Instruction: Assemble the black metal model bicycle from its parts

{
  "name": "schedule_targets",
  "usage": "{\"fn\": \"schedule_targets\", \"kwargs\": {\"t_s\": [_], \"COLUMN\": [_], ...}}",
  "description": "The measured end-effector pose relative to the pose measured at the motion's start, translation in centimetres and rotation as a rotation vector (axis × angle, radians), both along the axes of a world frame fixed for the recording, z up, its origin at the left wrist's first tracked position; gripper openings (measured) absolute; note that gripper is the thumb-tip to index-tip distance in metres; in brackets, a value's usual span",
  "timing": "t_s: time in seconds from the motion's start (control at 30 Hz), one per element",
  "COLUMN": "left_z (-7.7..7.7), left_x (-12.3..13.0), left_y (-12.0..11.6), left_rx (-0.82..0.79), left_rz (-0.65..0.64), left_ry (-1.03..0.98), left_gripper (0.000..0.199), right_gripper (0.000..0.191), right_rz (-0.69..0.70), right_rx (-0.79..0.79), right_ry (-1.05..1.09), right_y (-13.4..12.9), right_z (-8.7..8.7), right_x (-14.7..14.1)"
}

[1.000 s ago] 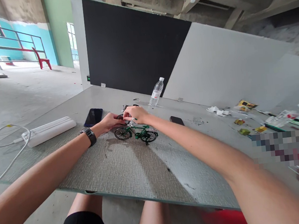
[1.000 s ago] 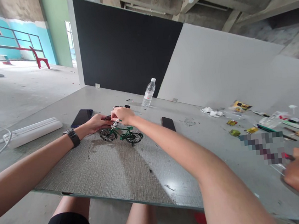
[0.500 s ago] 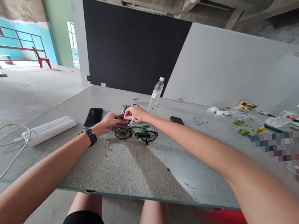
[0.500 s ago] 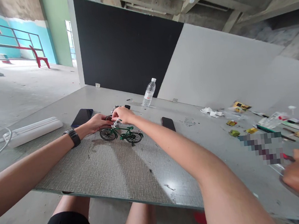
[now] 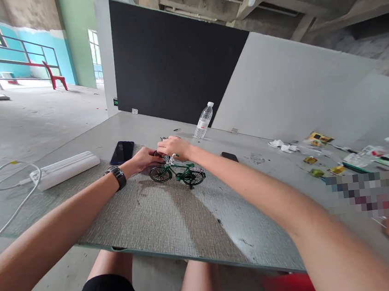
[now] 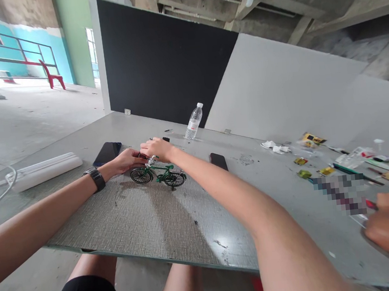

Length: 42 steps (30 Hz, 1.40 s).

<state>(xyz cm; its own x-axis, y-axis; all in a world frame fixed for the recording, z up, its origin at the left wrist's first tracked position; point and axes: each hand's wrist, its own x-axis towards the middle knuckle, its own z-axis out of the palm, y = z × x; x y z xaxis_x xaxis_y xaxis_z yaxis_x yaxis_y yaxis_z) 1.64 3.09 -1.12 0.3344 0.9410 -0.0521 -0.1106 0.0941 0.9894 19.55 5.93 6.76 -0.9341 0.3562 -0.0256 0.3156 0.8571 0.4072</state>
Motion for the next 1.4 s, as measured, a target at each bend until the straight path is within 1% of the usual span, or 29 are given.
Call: {"fn": "schedule_targets", "kwargs": {"t_s": [0.07,0.1,0.17,0.2,0.3,0.43,0.53,0.7,0.77,0.87,1.0,1.13,1.3,1.37,1.4], "left_z": [0.0,0.0,0.1,0.2,0.4,0.6,0.4,0.0,-0.1,-0.1,-0.1,0.0,0.0,0.0,-0.1], "left_x": [0.0,0.0,0.0,0.0,-0.1,-0.1,-0.1,-0.1,-0.1,-0.1,-0.2,-0.1,-0.1,-0.2,-0.2], "left_y": [0.0,0.0,0.0,-0.1,-0.4,-0.6,-0.5,-0.1,0.0,0.0,0.0,-0.1,-0.1,0.0,0.0], "left_rx": [0.0,-0.005,-0.018,-0.021,-0.013,0.006,0.009,0.017,0.02,0.032,0.025,-0.004,-0.006,0.006,0.009], "left_rz": [0.004,0.013,0.034,0.038,0.032,0.023,0.015,0.009,0.012,0.016,0.01,0.038,0.003,-0.002,-0.002], "left_ry": [-0.001,0.005,0.024,0.033,0.062,0.084,0.072,0.079,0.077,0.078,0.06,0.063,0.026,0.023,0.019], "left_gripper": [0.017,0.017,0.018,0.018,0.017,0.014,0.015,0.018,0.018,0.017,0.02,0.019,0.018,0.018,0.018], "right_gripper": [0.023,0.019,0.01,0.009,0.013,0.013,0.014,0.014,0.014,0.009,0.005,0.013,0.022,0.023,0.022], "right_rz": [0.012,-0.019,-0.124,-0.179,-0.291,-0.395,-0.445,-0.476,-0.47,-0.449,-0.287,-0.156,0.004,0.051,0.053], "right_rx": [0.003,-0.027,-0.127,-0.184,-0.329,-0.472,-0.491,-0.429,-0.404,-0.355,-0.248,-0.171,-0.028,0.011,0.004], "right_ry": [0.017,0.055,0.175,0.243,0.396,0.482,0.494,0.45,0.435,0.413,0.33,0.223,0.047,0.029,0.038], "right_y": [0.0,0.0,-0.2,-0.2,-0.3,0.0,0.3,0.2,0.0,-0.3,-0.2,0.0,0.2,0.3,0.3], "right_z": [-0.1,-0.1,-0.2,-0.3,-0.8,-1.3,-1.7,-1.9,-1.8,-1.5,-1.1,-0.6,-0.3,-0.3,-0.4], "right_x": [0.0,0.1,0.3,0.3,0.4,0.1,-0.1,-0.3,-0.4,-0.4,0.0,0.1,0.1,0.1,0.2]}}
